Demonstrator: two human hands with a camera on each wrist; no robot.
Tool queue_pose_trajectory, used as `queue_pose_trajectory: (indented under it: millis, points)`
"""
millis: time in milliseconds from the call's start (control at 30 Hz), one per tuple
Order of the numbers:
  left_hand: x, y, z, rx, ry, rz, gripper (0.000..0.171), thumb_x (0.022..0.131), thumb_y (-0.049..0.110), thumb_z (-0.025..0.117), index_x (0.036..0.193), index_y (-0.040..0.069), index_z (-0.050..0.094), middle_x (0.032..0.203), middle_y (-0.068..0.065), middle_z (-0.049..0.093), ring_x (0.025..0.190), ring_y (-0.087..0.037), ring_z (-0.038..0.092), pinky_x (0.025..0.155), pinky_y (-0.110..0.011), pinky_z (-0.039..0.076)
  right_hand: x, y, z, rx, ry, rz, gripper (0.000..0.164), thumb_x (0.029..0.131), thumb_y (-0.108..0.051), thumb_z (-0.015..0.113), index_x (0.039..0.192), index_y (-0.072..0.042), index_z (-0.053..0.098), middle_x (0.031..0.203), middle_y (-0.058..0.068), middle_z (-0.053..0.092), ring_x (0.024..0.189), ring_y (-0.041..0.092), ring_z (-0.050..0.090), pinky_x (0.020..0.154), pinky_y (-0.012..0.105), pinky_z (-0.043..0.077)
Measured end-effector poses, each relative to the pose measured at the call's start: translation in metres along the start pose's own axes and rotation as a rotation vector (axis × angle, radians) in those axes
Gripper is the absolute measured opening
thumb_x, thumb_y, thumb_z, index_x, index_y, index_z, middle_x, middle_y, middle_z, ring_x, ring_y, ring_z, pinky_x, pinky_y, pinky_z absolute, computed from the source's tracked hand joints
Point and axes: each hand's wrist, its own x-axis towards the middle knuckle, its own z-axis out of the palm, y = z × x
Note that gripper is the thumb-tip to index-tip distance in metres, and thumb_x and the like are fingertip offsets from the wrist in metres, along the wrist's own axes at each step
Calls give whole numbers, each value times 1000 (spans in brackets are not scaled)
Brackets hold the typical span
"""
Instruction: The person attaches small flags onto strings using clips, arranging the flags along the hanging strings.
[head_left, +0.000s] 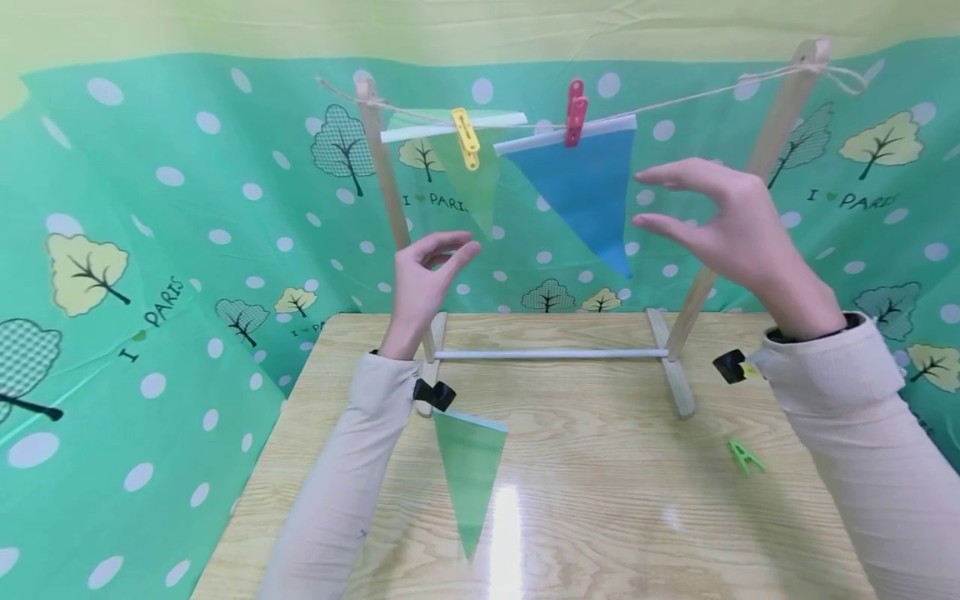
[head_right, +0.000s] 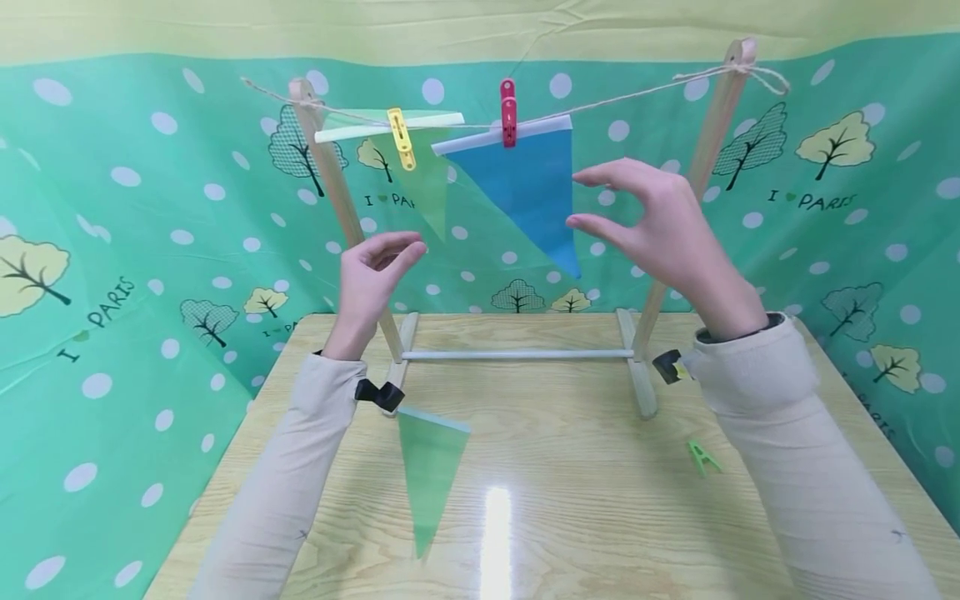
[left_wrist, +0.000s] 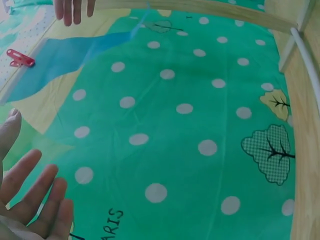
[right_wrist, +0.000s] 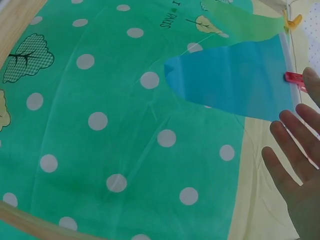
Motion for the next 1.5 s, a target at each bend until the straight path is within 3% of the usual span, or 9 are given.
queue_pose_trajectory:
  millis: [233, 567, 733, 833, 1167, 1300, 1433, 1500]
  points:
    - [-11, -15, -11, 93, -50, -27, 41, 88, 33, 77, 121, 11, 70, 124, -3, 68, 107, -25, 63, 92, -33, 52, -23, 12, -4, -34, -21, 58, 45, 84, -14, 80, 127, -17, 68, 125, 5, 69, 114, -5, 56, 95, 6, 36]
    - [-24, -31, -21, 159, -95, -18, 45, 89, 32, 76, 125, 8, 68, 127, -6, 66, 119, -22, 58, 104, -43, 45, -57, 33, 5, -8, -58, 143, 44, 86, -16, 79, 128, -21, 68, 128, 5, 67, 116, 7, 57, 92, 9, 37]
    - [-35, -39, -24, 190, -116, -58, 45, 89, 37, 75, 125, 12, 68, 127, -2, 66, 121, -18, 56, 107, -40, 40, -76, 38, 11, -18, -59, 153, 43, 85, -13, 80, 126, -17, 68, 124, 7, 68, 103, -7, 51, 83, 10, 37]
    - [-42, -48, -27, 192, -130, -79, 43, 89, 38, 75, 125, 15, 68, 128, -2, 66, 123, -19, 55, 110, -40, 38, -88, 40, 12, -26, -59, 151, 45, 84, -11, 80, 126, -17, 68, 123, 6, 68, 104, -13, 48, 84, 8, 36]
    - [-61, -70, -31, 196, -143, -113, 42, 90, 34, 75, 125, 12, 68, 130, -5, 64, 126, -22, 53, 112, -44, 36, -123, 50, 16, 24, -118, 246, 46, 84, -11, 80, 128, -15, 66, 127, 7, 66, 112, -17, 45, 87, 0, 32]
    - [-66, -77, -33, 205, -150, -131, 43, 90, 35, 75, 126, 12, 67, 131, -5, 64, 128, -22, 51, 112, -46, 36, -135, 55, 21, 19, -144, 266, 46, 85, -12, 79, 129, -13, 65, 128, 9, 65, 117, 3, 55, 91, 8, 39]
    - [-71, -84, -34, 216, -166, -146, 46, 89, 37, 75, 128, 14, 66, 134, -2, 62, 132, -20, 48, 113, -46, 35, -145, 59, 23, -17, -183, 257, 49, 85, -14, 79, 132, -11, 63, 130, 14, 64, 121, 34, 57, 93, 37, 48]
    - [-73, -87, -35, 222, -184, -155, 49, 89, 37, 75, 131, 14, 64, 138, -3, 60, 135, -20, 46, 115, -45, 33, -149, 61, 23, -19, -205, 253, 51, 86, -14, 79, 134, -9, 61, 131, 18, 63, 123, 41, 55, 90, 51, 46]
